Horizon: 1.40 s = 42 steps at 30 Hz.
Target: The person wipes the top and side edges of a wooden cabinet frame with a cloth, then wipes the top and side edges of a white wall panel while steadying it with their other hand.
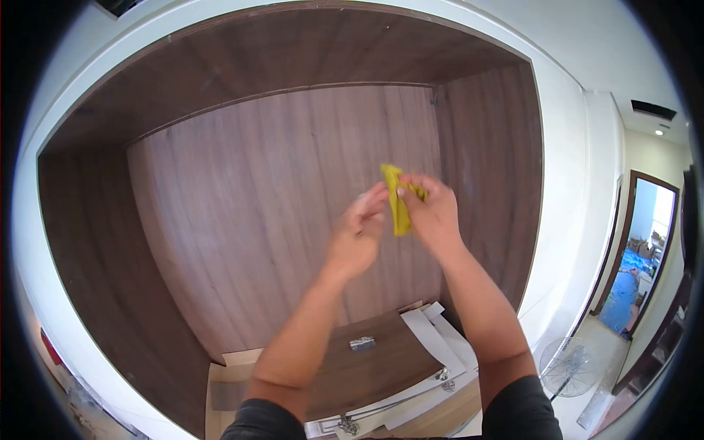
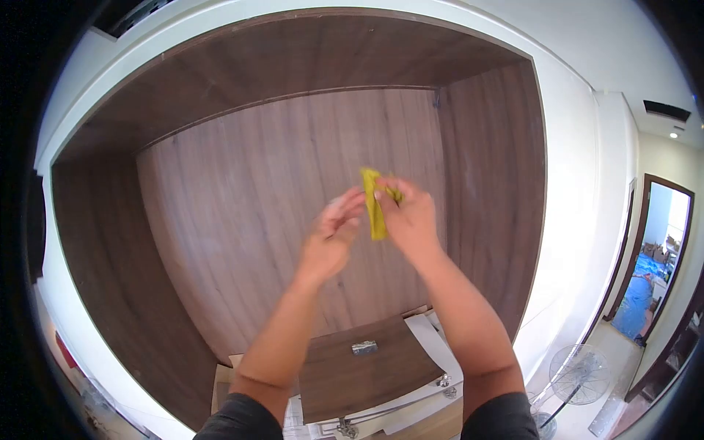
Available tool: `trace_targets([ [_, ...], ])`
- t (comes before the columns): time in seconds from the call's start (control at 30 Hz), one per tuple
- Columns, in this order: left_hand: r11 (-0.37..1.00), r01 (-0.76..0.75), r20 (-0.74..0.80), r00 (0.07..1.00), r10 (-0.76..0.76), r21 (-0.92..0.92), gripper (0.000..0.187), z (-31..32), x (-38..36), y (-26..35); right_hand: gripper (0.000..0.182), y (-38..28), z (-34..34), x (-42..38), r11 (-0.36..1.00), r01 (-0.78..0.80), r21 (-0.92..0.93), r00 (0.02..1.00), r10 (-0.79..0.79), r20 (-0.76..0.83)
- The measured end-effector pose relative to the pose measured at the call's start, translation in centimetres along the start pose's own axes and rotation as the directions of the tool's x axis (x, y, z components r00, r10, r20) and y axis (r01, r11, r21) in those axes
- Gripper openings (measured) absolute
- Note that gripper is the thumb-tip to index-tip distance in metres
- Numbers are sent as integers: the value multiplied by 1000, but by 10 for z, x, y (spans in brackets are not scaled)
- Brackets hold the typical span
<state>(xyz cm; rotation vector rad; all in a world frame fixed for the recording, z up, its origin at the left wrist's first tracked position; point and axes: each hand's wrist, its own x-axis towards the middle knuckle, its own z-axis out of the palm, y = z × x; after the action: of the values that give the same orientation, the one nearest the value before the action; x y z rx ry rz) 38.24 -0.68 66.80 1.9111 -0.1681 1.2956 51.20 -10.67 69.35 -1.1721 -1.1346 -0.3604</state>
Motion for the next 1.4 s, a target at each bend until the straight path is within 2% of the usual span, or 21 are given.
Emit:
trace_targets([
  [0.03,984,-11,-7,1000,12,179,46,-21,-14,19,30,-14,3,17,994,41,-102,999,-44,-31],
  [0.1,954,-25,-80,995,51,300,42,-57,-51,36,27,-38,4,70,913,368,-178,875,-404,-265],
  [0.13,948,-35,-91,994,68,316,39,-75,-72,40,26,-43,4,112,752,611,-247,653,-656,-379],
  [0.2,928,-35,-129,988,89,371,29,-104,-117,44,25,-70,-2,189,630,673,-388,467,-768,-438],
  [0.27,900,57,-198,980,34,433,20,-122,-166,51,26,-97,-6,246,669,540,-510,537,-741,-402],
  [0.33,852,155,-258,966,-24,500,17,-139,-213,44,20,-127,-1,269,514,562,-648,447,-848,-286],
  [0.43,807,246,-338,939,-62,537,19,-160,-285,28,20,-138,13,296,480,393,-785,561,-801,-209],
  [0.47,810,343,-427,895,-129,475,19,-170,-317,17,21,-140,7,304,501,384,-775,633,-754,-174],
  [0.57,716,649,-631,673,-386,255,21,-199,-416,-18,21,-116,-22,340,449,355,-820,666,-737,-115],
  [0.6,657,688,-610,673,-419,307,21,-196,-424,-12,21,-112,-32,346,430,333,-839,696,-712,-89],
  [0.67,531,742,-574,661,-483,409,24,-187,-435,7,21,-112,-43,351,386,293,-875,751,-660,-40],
  [0.77,566,696,-585,702,-406,442,25,-183,-453,-12,20,-115,-20,350,354,375,-857,607,-792,-61],
  [0.87,461,813,-623,574,-532,355,25,-182,-454,-14,19,-108,-40,350,395,397,-828,676,-737,-28],
  [0.97,476,806,-618,582,-528,352,24,-186,-458,-19,17,-111,-39,370,96,314,-944,687,-710,156],
  [1.1,392,831,-620,556,-554,395,26,-166,-431,2,37,-88,-34,384,231,409,-883,552,-833,38],
  [1.13,412,828,-618,559,-553,381,26,-161,-426,4,40,-82,-42,407,295,359,-885,644,-765,7],
  [1.23,347,843,-639,538,-550,411,27,-156,-429,-4,17,-132,-7,343,474,252,-844,775,-621,-117],
  [1.27,342,850,-646,527,-551,402,27,-153,-431,-8,21,-123,0,360,61,396,-916,638,-736,227],
  [1.3,336,856,-657,516,-549,392,27,-150,-434,-13,26,-151,18,303,477,358,-803,703,-703,-104],
  [1.37,309,881,-636,472,-610,357,27,-151,-441,-19,27,-140,15,302,580,336,-742,698,-683,-217],
  [1.4,296,893,-624,448,-640,338,27,-152,-445,-22,30,-125,0,325,505,302,-809,734,-665,-142],
])
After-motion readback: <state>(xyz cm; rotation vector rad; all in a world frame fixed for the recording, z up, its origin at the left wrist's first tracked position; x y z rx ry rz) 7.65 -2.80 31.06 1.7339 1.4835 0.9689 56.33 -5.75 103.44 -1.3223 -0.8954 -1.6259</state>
